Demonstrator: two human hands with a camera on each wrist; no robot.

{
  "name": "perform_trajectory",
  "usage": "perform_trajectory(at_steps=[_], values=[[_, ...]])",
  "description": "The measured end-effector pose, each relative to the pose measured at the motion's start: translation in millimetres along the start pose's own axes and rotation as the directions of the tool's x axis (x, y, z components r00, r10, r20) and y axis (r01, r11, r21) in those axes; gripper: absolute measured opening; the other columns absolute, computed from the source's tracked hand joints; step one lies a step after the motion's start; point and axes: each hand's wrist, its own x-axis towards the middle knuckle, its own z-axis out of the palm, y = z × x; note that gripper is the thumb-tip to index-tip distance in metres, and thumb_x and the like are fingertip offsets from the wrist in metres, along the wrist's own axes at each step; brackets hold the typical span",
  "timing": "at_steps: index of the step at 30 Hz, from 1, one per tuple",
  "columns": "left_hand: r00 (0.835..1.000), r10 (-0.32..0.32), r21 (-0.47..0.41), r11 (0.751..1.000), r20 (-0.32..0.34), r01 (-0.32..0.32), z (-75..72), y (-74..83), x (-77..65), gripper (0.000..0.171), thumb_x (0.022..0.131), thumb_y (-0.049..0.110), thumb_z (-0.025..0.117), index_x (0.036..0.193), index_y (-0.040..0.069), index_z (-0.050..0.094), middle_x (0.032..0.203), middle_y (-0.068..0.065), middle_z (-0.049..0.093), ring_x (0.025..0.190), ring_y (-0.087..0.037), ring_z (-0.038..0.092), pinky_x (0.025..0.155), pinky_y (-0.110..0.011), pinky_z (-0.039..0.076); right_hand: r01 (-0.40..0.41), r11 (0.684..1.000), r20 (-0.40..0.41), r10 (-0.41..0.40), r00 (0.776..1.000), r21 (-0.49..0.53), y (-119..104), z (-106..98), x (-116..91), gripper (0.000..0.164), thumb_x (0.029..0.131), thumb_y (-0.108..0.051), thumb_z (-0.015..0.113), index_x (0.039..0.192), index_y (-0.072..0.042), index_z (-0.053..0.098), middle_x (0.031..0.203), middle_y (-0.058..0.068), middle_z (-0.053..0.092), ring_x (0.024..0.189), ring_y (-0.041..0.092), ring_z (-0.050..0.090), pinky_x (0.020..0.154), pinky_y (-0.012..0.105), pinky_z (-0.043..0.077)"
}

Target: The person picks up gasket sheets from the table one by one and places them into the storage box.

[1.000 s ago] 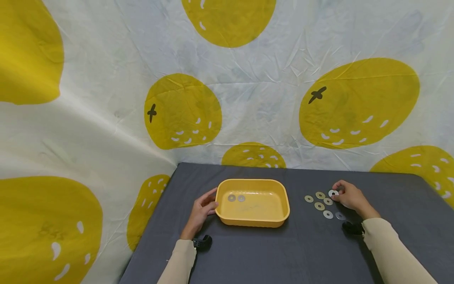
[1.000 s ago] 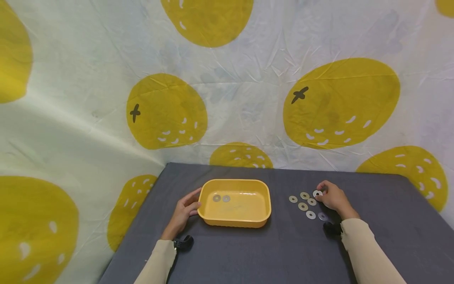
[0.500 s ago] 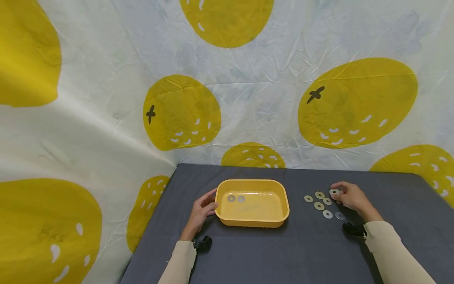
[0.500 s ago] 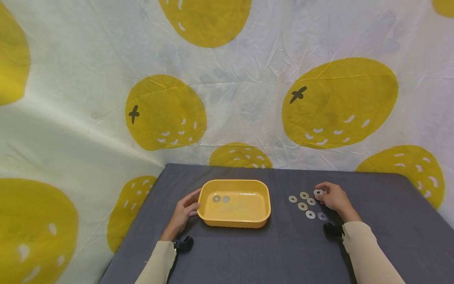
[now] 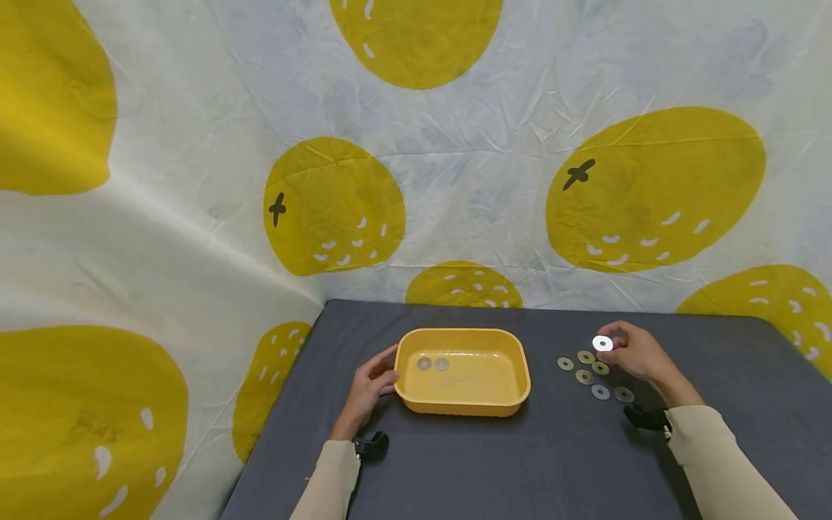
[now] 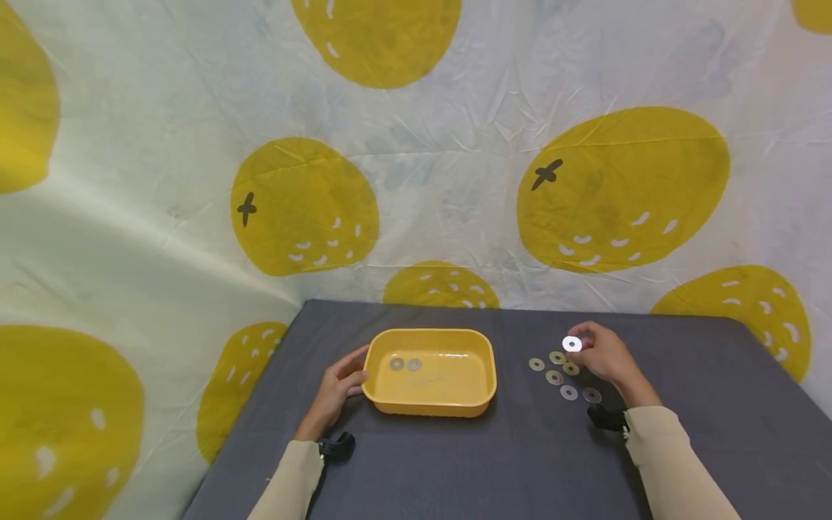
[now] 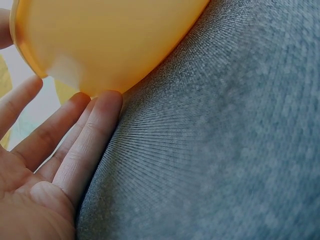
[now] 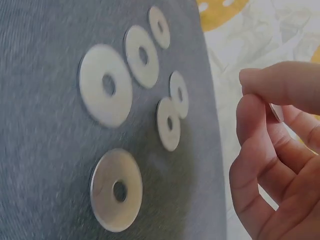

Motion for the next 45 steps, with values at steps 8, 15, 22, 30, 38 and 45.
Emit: perform_trajectory(at_steps=[8,15,22,30,38,45], values=[[1.0,-0.001,-0.008,1.0,-0.001,0.001,0.7,2.3,0.1,0.054,0.095,0.014,0.069,0.146,0.026,0.058,0.132,-0.02,0.066,0.114,-0.037,0.069,0.082,-0.033,0.063,0.056,0.998,0.008,-0.056,0.998,0.027,-18.0,6.2,-1.7,0.047,0.089,-0.006,0.075,0.127,0.01,0.052,0.084,0.009,0.068,0.068,0.014,0.06,0.056,0.027,0.048],[1.0,-0.003,-0.01,1.0,-0.016,0.003,1.5,1.4,0.0,0.054,0.095,0.011,0.069,0.146,0.024,0.058,0.131,-0.021,0.066,0.112,-0.035,0.07,0.082,-0.033,0.063,0.118,0.992,-0.021,-0.119,0.993,-0.047,-32.9,12.3,-3.5,0.047,0.088,-0.021,0.08,0.123,0.004,0.061,0.101,0.015,0.065,0.077,0.017,0.055,0.058,0.029,0.048],[1.0,-0.012,-0.015,1.0,-0.013,0.012,0.4,1.7,0.2,0.054,0.094,0.013,0.07,0.145,0.027,0.059,0.13,-0.02,0.066,0.111,-0.035,0.07,0.081,-0.033,0.063,0.106,0.991,-0.047,-0.111,0.993,-0.083,-48.3,19.7,-4.8,0.046,0.087,-0.028,0.082,0.122,-0.001,0.065,0.104,0.016,0.059,0.08,0.02,0.05,0.059,0.03,0.044],[1.0,-0.011,-0.023,1.0,-0.006,0.011,-0.3,0.1,0.2,0.054,0.095,0.013,0.07,0.146,0.025,0.058,0.131,-0.021,0.066,0.111,-0.035,0.07,0.082,-0.033,0.063,0.106,0.99,-0.036,-0.11,0.993,-0.096,-61.6,24.5,-5.2,0.045,0.087,-0.028,0.082,0.122,-0.004,0.064,0.096,0.009,0.054,0.075,0.019,0.049,0.057,0.03,0.042],[1.0,-0.01,-0.017,1.0,-0.01,0.01,0.3,0.7,-0.1,0.054,0.095,0.012,0.069,0.147,0.024,0.057,0.132,-0.021,0.065,0.11,-0.033,0.07,0.082,-0.033,0.063,0.133,0.986,-0.019,-0.135,0.991,-0.1,-70.2,29.6,-2.5,0.042,0.088,-0.03,0.081,0.119,-0.007,0.064,0.092,0.006,0.054,0.074,0.019,0.05,0.059,0.031,0.042],[1.0,-0.016,-0.031,0.999,-0.008,0.016,0.3,1.5,1.1,0.053,0.095,0.01,0.068,0.145,0.025,0.059,0.132,-0.02,0.066,0.111,-0.032,0.07,0.081,-0.033,0.063,0.165,0.982,0.002,-0.166,0.986,-0.091,-77.4,34.3,-0.7,0.039,0.091,-0.03,0.078,0.119,-0.008,0.064,0.092,0.007,0.055,0.074,0.02,0.051,0.06,0.032,0.044]])
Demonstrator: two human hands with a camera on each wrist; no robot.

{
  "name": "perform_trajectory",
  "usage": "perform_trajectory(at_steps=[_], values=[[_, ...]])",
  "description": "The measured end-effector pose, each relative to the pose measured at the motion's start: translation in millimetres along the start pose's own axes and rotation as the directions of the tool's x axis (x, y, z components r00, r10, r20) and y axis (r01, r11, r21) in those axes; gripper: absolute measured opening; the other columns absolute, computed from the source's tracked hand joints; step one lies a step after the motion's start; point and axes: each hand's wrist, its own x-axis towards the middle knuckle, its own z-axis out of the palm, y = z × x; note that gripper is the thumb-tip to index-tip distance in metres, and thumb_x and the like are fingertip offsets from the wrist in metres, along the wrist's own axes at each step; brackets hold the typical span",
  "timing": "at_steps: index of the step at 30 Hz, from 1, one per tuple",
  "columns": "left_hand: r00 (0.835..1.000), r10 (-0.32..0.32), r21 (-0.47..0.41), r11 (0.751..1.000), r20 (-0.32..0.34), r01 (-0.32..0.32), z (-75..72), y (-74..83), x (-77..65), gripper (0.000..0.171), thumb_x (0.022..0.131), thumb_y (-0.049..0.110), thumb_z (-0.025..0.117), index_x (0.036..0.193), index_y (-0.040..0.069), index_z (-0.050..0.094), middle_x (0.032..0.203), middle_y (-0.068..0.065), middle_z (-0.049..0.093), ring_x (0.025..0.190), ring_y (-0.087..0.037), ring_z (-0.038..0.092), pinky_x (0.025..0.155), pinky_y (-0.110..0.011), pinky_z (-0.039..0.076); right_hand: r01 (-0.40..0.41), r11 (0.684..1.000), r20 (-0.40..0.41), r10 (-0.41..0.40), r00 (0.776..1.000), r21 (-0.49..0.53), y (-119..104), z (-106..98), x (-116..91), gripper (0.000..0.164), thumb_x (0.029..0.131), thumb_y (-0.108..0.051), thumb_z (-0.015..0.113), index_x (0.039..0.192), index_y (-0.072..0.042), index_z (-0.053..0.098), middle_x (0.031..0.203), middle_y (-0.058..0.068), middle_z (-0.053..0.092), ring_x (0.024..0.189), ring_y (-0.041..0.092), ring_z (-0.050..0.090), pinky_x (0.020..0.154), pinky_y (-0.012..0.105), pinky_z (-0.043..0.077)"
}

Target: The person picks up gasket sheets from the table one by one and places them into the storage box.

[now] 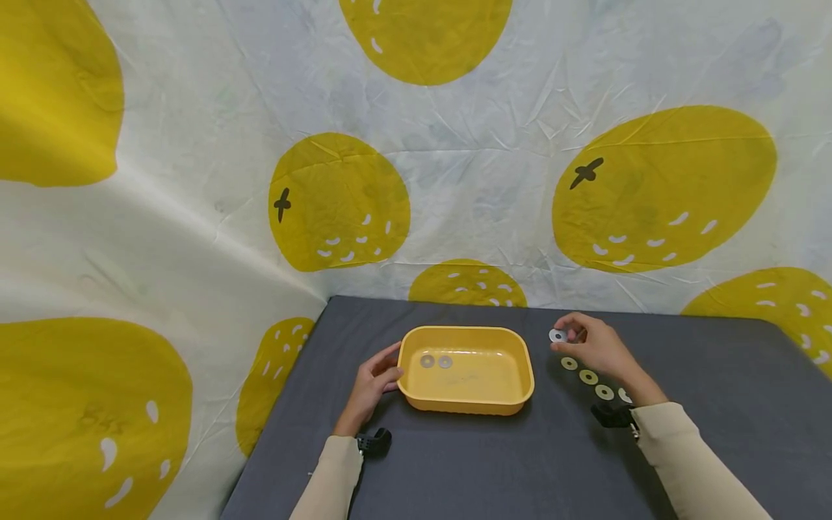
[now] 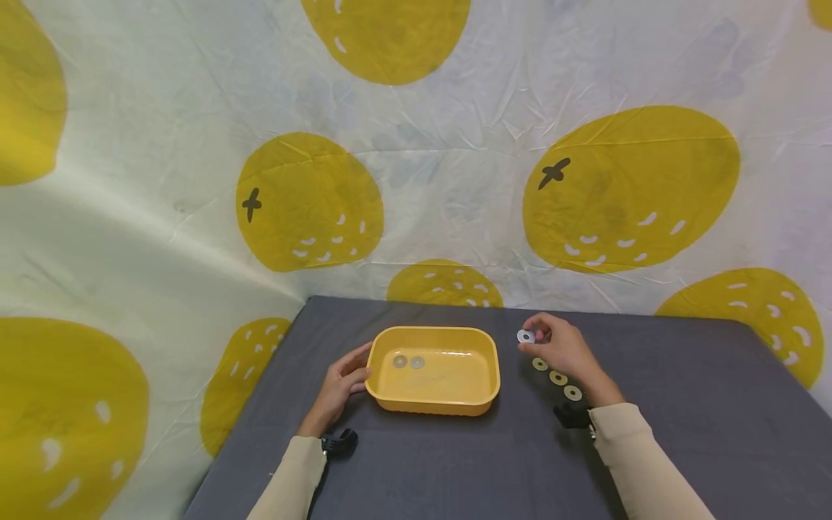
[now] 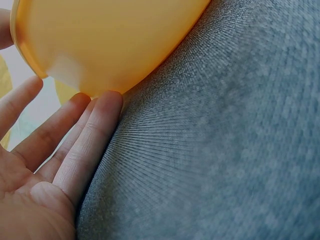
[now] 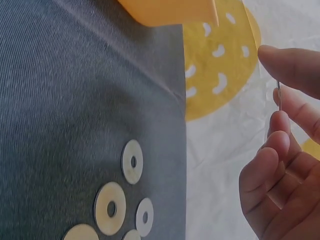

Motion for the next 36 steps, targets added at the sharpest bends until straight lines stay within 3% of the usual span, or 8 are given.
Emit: perform_trajectory(at_steps=[8,12,19,30,36], values=[[1.0,0.004,0.014,1.0,-0.002,-0.004,0.5,1.0,-0.1,0.054,0.095,0.01,0.067,0.147,0.023,0.057,0.131,-0.021,0.066,0.109,-0.03,0.071,0.082,-0.033,0.063,0.011,1.0,0.023,-0.011,1.0,0.026,-13.7,7.8,6.2,0.04,0.091,-0.033,0.078,0.12,-0.009,0.064,0.094,0.007,0.054,0.075,0.021,0.051,0.058,0.032,0.045],[1.0,0.02,0.021,1.0,0.005,-0.02,0.5,0.5,-0.7,0.055,0.096,0.01,0.066,0.149,0.019,0.055,0.131,-0.024,0.065,0.109,-0.032,0.071,0.082,-0.034,0.063,0.024,0.999,0.032,-0.026,0.999,0.043,-23.1,12.8,7.8,0.038,0.091,-0.028,0.078,0.121,-0.009,0.064,0.094,0.007,0.054,0.074,0.021,0.051,0.058,0.032,0.045],[1.0,0.012,0.02,1.0,0.004,-0.012,0.2,-0.4,0.1,0.054,0.097,0.011,0.067,0.149,0.021,0.056,0.13,-0.023,0.065,0.108,-0.029,0.071,0.081,-0.032,0.063,0.04,0.996,0.045,-0.044,0.998,0.073,-40.5,24.6,10.8,0.031,0.093,-0.021,0.075,0.119,-0.008,0.064,0.093,0.008,0.053,0.072,0.021,0.05,0.057,0.032,0.044],[1.0,0.012,0.024,1.0,0.017,-0.012,-0.6,-0.4,0.8,0.055,0.097,0.007,0.066,0.15,0.017,0.054,0.135,-0.027,0.062,0.116,-0.042,0.066,0.081,-0.031,0.063,0.101,0.991,0.058,-0.106,0.993,0.083,-55.9,46.9,18.9,0.03,0.091,-0.023,0.077,0.116,-0.009,0.066,0.092,0.007,0.055,0.072,0.02,0.05,0.06,0.03,0.043],[1.0,0.015,0.016,1.0,0.017,-0.015,-1.1,-1.4,0.9,0.054,0.097,0.008,0.066,0.149,0.019,0.055,0.135,-0.025,0.063,0.116,-0.042,0.066,0.082,-0.031,0.063,0.111,0.989,0.056,-0.117,0.992,0.1,-64.1,59.4,22.3,0.029,0.09,-0.021,0.079,0.114,-0.011,0.067,0.092,0.007,0.056,0.074,0.021,0.049,0.064,0.031,0.041]])
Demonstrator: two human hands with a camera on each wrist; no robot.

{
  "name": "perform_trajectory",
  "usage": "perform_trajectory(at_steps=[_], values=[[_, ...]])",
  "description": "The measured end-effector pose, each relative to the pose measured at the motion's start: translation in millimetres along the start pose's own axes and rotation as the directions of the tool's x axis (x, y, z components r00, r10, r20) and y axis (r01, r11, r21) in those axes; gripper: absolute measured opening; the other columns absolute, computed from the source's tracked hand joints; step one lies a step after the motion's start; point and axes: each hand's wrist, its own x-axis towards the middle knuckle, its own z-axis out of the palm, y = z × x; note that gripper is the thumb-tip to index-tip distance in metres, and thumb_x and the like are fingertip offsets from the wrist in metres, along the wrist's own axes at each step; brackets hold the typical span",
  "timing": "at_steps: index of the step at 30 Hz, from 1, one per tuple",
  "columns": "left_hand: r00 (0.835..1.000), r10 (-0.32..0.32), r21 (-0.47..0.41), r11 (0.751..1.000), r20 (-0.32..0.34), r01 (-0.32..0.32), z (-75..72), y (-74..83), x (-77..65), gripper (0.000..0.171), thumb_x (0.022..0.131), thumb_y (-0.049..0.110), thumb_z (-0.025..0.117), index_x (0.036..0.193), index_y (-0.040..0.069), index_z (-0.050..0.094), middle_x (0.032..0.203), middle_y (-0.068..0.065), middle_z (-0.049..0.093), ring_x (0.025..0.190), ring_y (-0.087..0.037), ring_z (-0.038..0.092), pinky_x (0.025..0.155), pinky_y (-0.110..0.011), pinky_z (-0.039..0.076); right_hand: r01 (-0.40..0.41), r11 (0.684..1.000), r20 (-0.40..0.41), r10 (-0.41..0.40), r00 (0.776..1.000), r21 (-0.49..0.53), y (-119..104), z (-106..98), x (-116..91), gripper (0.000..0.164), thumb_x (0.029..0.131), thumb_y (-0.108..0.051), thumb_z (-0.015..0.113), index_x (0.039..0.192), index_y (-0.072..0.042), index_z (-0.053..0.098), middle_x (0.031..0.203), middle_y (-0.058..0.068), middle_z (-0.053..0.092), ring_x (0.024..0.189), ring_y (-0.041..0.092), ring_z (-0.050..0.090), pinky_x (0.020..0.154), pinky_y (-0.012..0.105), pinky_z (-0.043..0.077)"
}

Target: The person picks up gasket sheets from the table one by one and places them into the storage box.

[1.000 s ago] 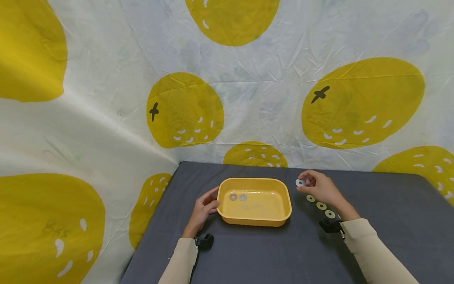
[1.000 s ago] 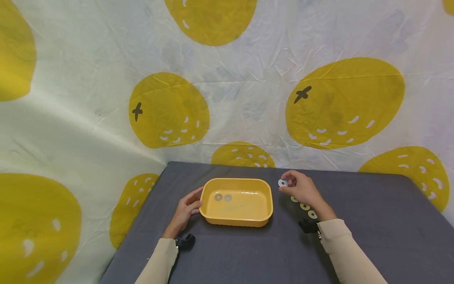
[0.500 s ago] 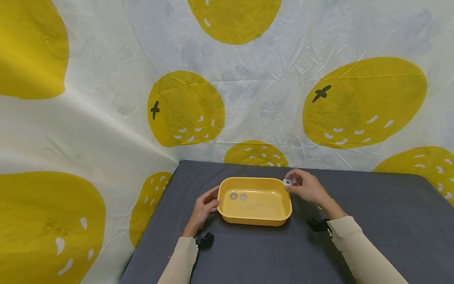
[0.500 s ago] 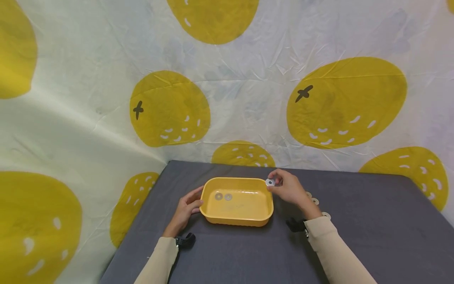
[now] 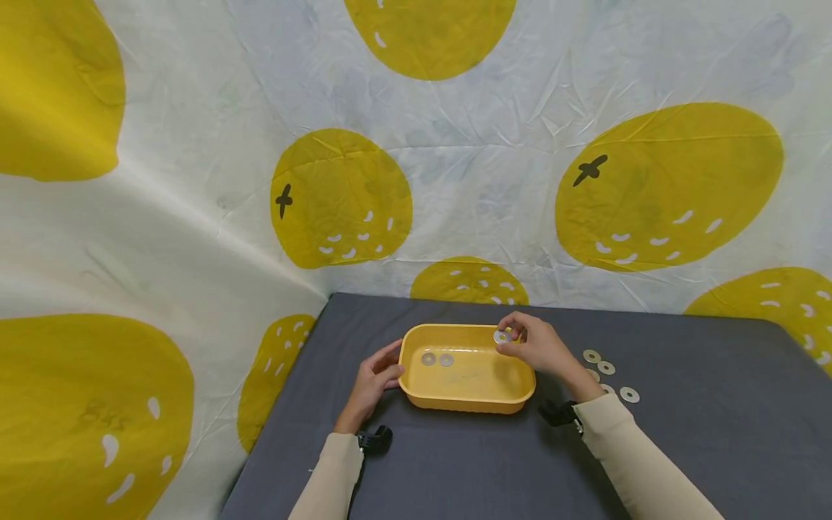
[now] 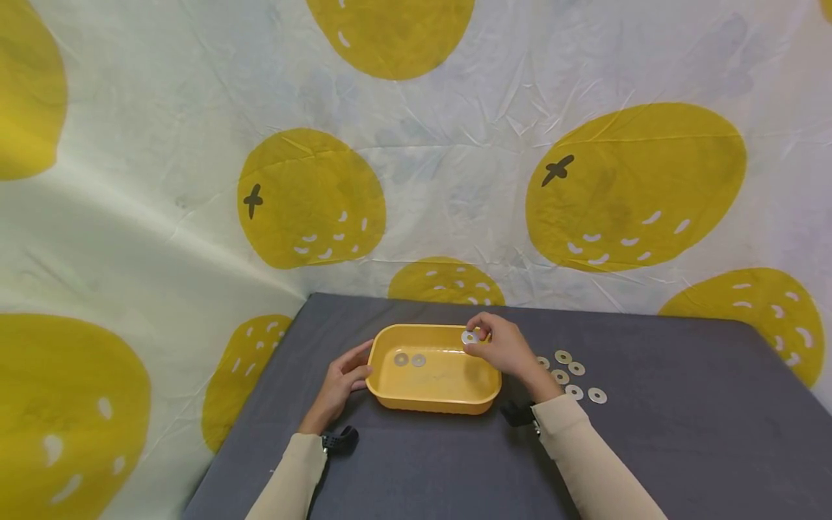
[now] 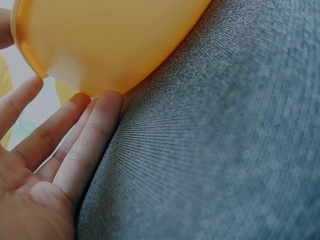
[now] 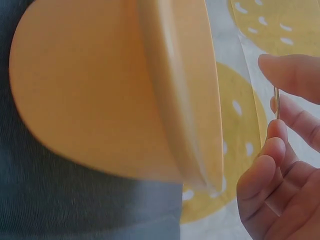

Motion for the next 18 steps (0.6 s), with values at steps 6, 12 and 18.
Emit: perform_trajectory(at_steps=[6,12,18], values=[[1.0,0.004,0.004,1.0,0.002,-0.004,-0.1,-1.4,0.8,0.054,0.097,0.008,0.066,0.149,0.019,0.055,0.135,-0.025,0.063,0.116,-0.041,0.066,0.083,-0.032,0.063,-0.007,1.0,-0.002,0.007,1.0,0.018,-7.2,12.0,4.2,0.029,0.088,-0.019,0.08,0.112,-0.011,0.067,0.091,0.009,0.058,0.074,0.02,0.05,0.062,0.029,0.041],[1.0,0.003,0.004,1.0,0.004,-0.003,-0.3,-2.3,1.4,0.054,0.097,0.009,0.066,0.149,0.02,0.055,0.136,-0.025,0.062,0.118,-0.042,0.065,0.083,-0.033,0.063,-0.007,0.999,-0.014,0.007,1.0,0.038,-12.2,23.1,6.4,0.029,0.086,-0.018,0.082,0.112,-0.011,0.069,0.09,0.009,0.06,0.07,0.019,0.049,0.06,0.029,0.04],[1.0,0.004,0.001,1.0,0.003,-0.004,-0.4,-0.6,0.9,0.054,0.098,0.009,0.065,0.149,0.019,0.055,0.135,-0.025,0.062,0.117,-0.041,0.066,0.083,-0.032,0.063,-0.012,0.999,-0.013,0.012,1.0,0.03,-12.9,36.2,10.5,0.027,0.088,-0.017,0.08,0.112,-0.011,0.069,0.091,0.008,0.059,0.072,0.019,0.049,0.062,0.03,0.04]])
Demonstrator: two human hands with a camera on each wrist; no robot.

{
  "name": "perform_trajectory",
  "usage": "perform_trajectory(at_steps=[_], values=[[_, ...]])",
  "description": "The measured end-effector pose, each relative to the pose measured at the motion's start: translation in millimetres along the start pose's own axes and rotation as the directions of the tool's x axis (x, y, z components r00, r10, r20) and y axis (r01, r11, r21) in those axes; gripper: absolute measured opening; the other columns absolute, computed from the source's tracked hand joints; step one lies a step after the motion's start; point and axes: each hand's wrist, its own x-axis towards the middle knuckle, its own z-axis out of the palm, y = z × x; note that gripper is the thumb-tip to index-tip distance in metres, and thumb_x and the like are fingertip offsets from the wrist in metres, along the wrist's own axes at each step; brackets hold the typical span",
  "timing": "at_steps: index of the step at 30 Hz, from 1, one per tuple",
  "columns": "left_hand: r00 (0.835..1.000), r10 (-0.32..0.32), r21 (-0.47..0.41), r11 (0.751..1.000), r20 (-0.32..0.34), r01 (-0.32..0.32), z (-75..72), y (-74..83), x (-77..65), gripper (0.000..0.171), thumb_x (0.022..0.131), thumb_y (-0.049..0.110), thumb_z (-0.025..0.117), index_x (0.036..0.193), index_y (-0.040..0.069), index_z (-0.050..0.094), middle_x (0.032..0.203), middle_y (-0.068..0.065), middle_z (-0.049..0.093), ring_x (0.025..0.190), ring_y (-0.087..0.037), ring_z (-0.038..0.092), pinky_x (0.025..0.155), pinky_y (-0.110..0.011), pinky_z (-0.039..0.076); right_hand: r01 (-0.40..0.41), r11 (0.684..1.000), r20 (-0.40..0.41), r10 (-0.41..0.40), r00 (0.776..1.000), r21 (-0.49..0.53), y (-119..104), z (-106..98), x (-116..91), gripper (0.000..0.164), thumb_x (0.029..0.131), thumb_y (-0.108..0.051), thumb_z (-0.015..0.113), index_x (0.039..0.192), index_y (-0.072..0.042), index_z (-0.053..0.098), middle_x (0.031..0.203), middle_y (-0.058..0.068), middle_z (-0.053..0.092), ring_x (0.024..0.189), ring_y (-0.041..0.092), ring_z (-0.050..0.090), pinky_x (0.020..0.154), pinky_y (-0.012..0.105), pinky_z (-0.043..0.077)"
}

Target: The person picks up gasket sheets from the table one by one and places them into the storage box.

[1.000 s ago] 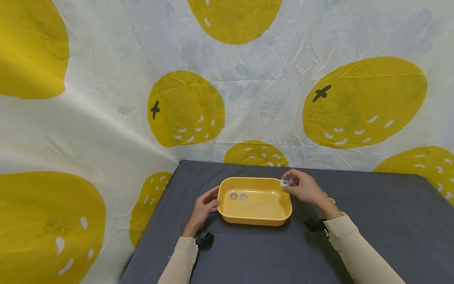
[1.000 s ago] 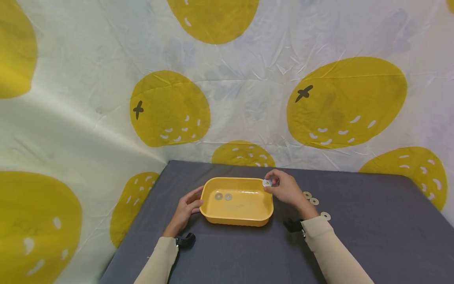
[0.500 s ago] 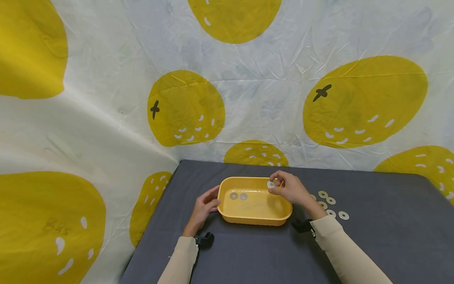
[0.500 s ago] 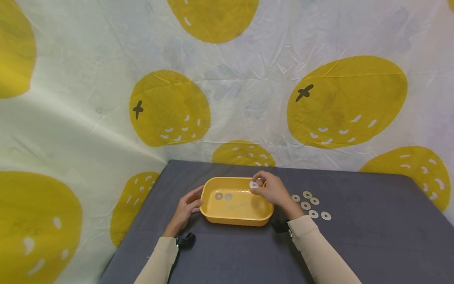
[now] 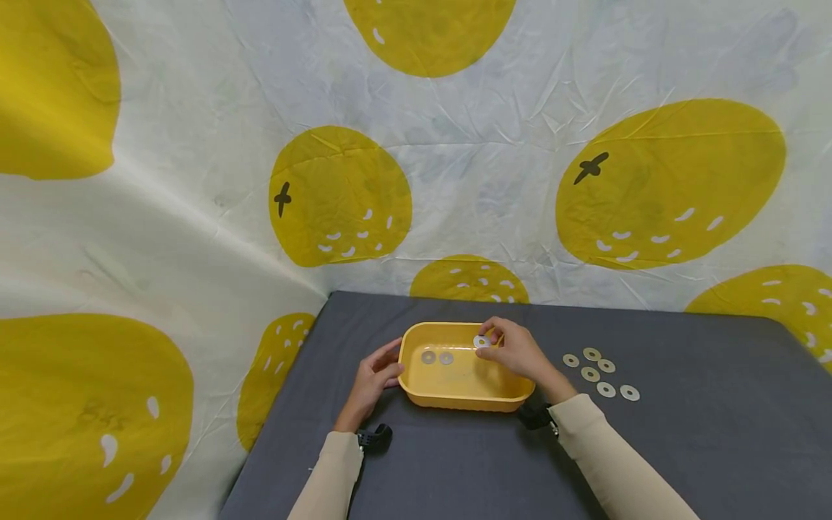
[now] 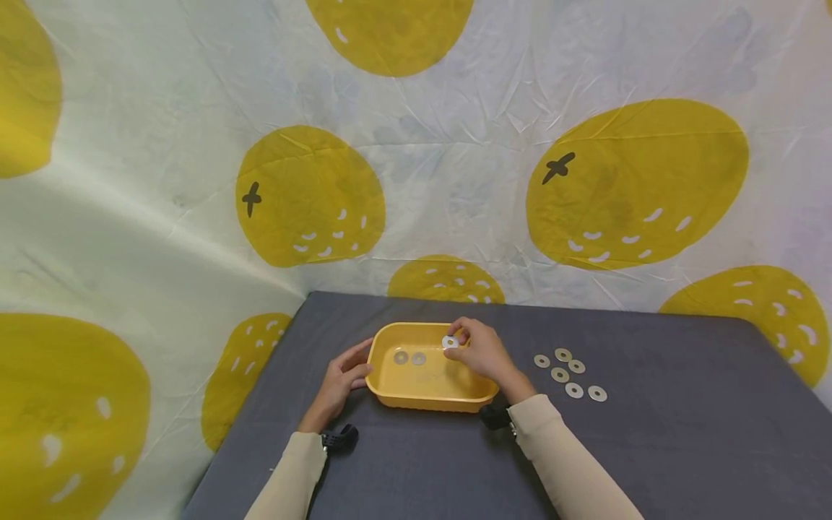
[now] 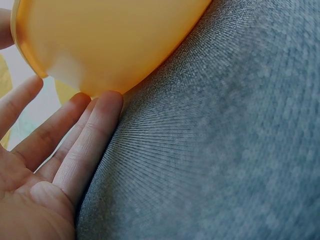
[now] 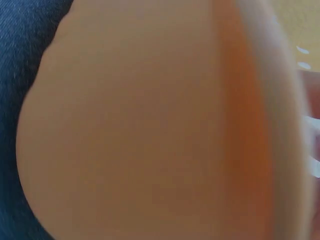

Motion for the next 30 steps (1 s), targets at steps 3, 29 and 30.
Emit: perform_trajectory(at_steps=[3,29,30], values=[[1.0,0.006,0.003,1.0,0.004,-0.006,-0.5,-0.1,0.2,0.055,0.098,0.008,0.065,0.151,0.017,0.053,0.136,-0.027,0.062,0.117,-0.04,0.066,0.083,-0.032,0.063,-0.003,1.0,0.0,0.003,1.0,-0.001,-0.6,6.0,2.6,0.027,0.088,-0.017,0.08,0.111,-0.01,0.069,0.091,0.008,0.059,0.074,0.019,0.049,0.064,0.032,0.04],[1.0,-0.006,0.002,1.0,0.004,0.006,0.3,0.9,1.4,0.053,0.098,0.009,0.065,0.149,0.02,0.055,0.136,-0.024,0.063,0.117,-0.04,0.066,0.084,-0.034,0.063,-0.118,0.993,-0.041,0.118,0.992,-0.015,-0.2,49.7,22.4,0.029,0.081,-0.01,0.085,0.106,-0.01,0.071,0.085,0.007,0.058,0.076,0.02,0.05,0.069,0.031,0.038],[1.0,-0.009,0.001,1.0,0.005,0.009,0.3,1.1,1.3,0.053,0.098,0.009,0.065,0.149,0.021,0.055,0.136,-0.024,0.063,0.117,-0.041,0.066,0.085,-0.035,0.063,-0.124,0.992,-0.045,0.123,0.991,-0.014,-0.7,50.7,22.7,0.029,0.081,-0.01,0.085,0.106,-0.01,0.071,0.085,0.007,0.058,0.076,0.021,0.05,0.069,0.031,0.038]])
